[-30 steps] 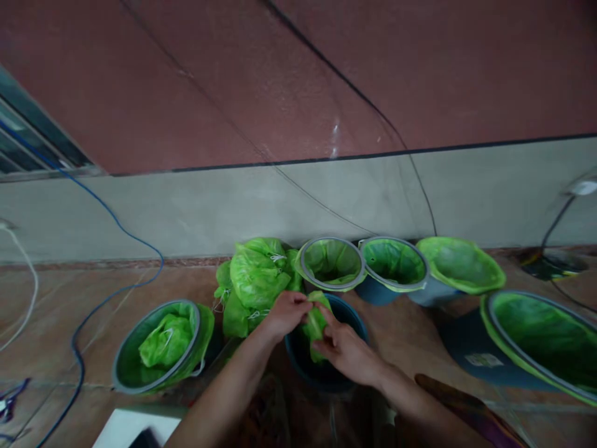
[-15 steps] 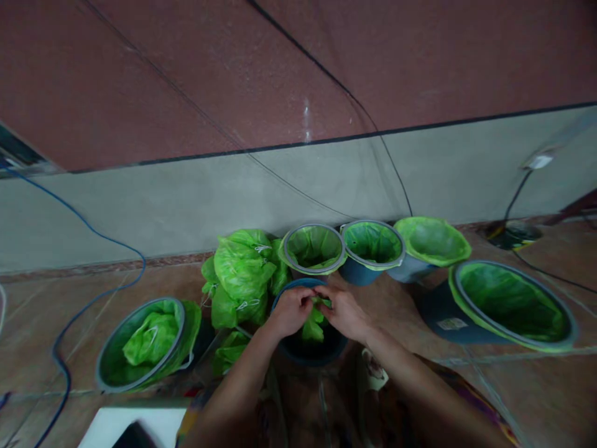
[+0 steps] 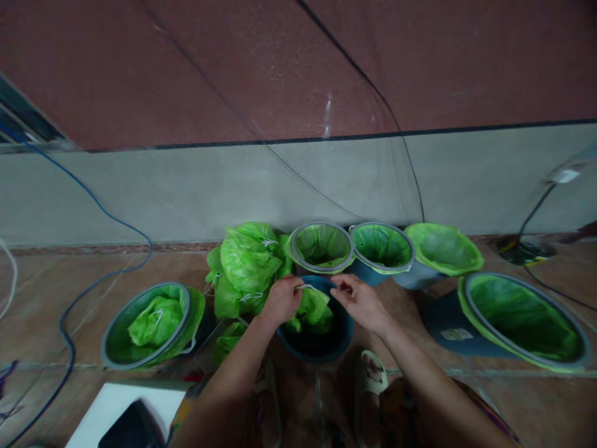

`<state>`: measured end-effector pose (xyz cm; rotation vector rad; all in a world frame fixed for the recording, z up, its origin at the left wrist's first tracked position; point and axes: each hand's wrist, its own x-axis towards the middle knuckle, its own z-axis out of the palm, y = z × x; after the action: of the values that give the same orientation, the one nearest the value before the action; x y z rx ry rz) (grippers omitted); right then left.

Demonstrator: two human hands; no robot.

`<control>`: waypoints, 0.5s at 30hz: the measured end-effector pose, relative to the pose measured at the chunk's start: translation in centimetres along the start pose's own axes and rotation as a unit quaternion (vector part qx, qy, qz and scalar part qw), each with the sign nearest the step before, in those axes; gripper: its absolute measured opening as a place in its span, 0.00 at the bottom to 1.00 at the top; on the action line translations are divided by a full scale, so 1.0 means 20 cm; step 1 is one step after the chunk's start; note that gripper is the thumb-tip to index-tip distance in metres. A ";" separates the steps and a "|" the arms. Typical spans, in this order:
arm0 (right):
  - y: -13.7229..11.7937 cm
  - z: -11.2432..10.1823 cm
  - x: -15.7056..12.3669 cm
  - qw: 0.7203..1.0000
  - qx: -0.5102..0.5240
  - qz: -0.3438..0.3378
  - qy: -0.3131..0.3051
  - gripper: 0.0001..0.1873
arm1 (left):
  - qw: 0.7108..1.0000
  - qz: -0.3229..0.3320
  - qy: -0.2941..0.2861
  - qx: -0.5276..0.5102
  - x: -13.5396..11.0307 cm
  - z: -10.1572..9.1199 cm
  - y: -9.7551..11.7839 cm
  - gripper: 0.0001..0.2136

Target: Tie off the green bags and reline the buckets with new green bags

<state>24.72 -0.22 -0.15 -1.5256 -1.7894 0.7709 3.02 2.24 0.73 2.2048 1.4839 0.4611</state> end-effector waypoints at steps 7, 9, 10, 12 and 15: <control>-0.07 0.10 -0.04 0.989 -0.113 0.004 -0.097 0.08 | 0.999 0.030 0.045 -0.004 0.01 0.04 0.06 0.11; -0.06 0.09 -0.03 0.990 -0.129 0.020 -0.047 0.09 | 0.998 0.009 0.035 0.049 0.00 0.04 0.05 0.11; -0.05 0.07 -0.02 0.991 -0.132 0.024 -0.012 0.10 | 0.997 -0.007 0.027 0.079 0.00 0.04 0.05 0.11; -0.02 0.05 -0.01 0.987 -0.145 0.024 0.061 0.10 | 0.991 -0.041 0.008 0.129 -0.01 0.03 0.04 0.11; 0.03 0.00 0.00 0.974 -0.189 0.025 0.125 0.11 | 0.980 -0.093 -0.010 0.177 -0.01 0.00 0.04 0.11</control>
<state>25.00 -0.05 -0.59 -1.8262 -1.7780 0.2476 3.45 1.77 1.18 2.2885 1.8585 0.1200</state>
